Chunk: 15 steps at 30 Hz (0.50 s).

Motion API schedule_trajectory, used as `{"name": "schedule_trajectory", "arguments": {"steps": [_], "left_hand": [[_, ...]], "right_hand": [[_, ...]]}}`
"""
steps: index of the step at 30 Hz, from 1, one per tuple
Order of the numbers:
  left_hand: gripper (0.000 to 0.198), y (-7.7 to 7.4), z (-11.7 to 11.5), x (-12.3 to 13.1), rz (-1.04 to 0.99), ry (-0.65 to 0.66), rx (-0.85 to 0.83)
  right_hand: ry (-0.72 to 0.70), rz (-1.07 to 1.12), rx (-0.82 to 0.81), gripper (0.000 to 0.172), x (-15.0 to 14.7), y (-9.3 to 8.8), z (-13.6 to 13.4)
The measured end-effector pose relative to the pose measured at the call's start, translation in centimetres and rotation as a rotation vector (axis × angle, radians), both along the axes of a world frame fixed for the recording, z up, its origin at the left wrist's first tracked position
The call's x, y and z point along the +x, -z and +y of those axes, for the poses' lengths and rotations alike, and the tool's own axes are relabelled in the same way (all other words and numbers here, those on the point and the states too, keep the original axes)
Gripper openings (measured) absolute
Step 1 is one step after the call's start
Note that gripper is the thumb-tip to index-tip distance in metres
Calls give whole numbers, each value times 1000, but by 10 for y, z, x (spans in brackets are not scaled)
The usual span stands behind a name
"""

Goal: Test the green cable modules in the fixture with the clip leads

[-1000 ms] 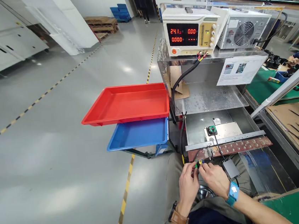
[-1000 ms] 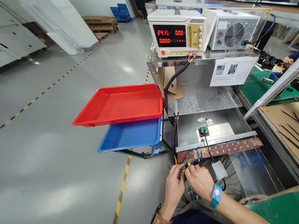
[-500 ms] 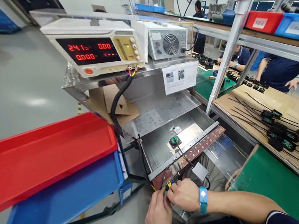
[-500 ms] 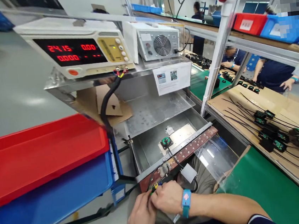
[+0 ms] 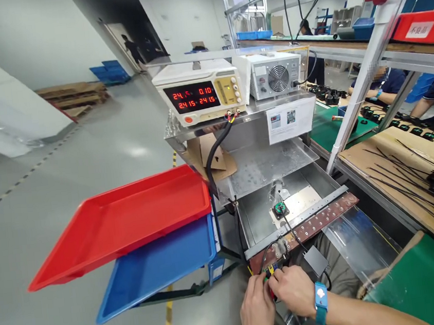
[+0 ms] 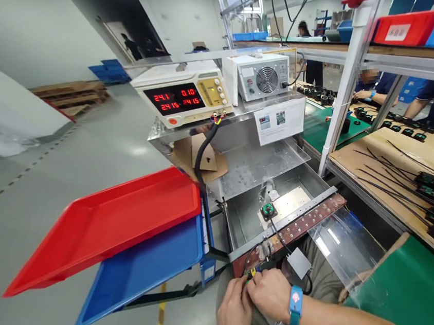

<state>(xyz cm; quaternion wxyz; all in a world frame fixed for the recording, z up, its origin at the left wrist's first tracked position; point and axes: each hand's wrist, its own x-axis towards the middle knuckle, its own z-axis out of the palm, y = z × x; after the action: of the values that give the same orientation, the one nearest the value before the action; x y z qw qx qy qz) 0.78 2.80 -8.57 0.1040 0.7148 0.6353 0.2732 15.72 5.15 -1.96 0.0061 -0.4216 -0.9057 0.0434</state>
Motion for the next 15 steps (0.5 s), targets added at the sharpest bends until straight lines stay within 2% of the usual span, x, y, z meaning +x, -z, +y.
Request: {"name": "schedule_trajectory", "arguments": {"steps": [6,11,15], "left_hand": [[32,2,1,-1,-13,-6,-9],[35,-1,3,0,-29,-10,-22],[36,6,3,-2,-34,-15,-9]], "right_hand": [[-1,3,33,6,-3,9,-1],[-1,-1,12,10,-3,5,0],[5,5,18,10,-4,8,-1]]}}
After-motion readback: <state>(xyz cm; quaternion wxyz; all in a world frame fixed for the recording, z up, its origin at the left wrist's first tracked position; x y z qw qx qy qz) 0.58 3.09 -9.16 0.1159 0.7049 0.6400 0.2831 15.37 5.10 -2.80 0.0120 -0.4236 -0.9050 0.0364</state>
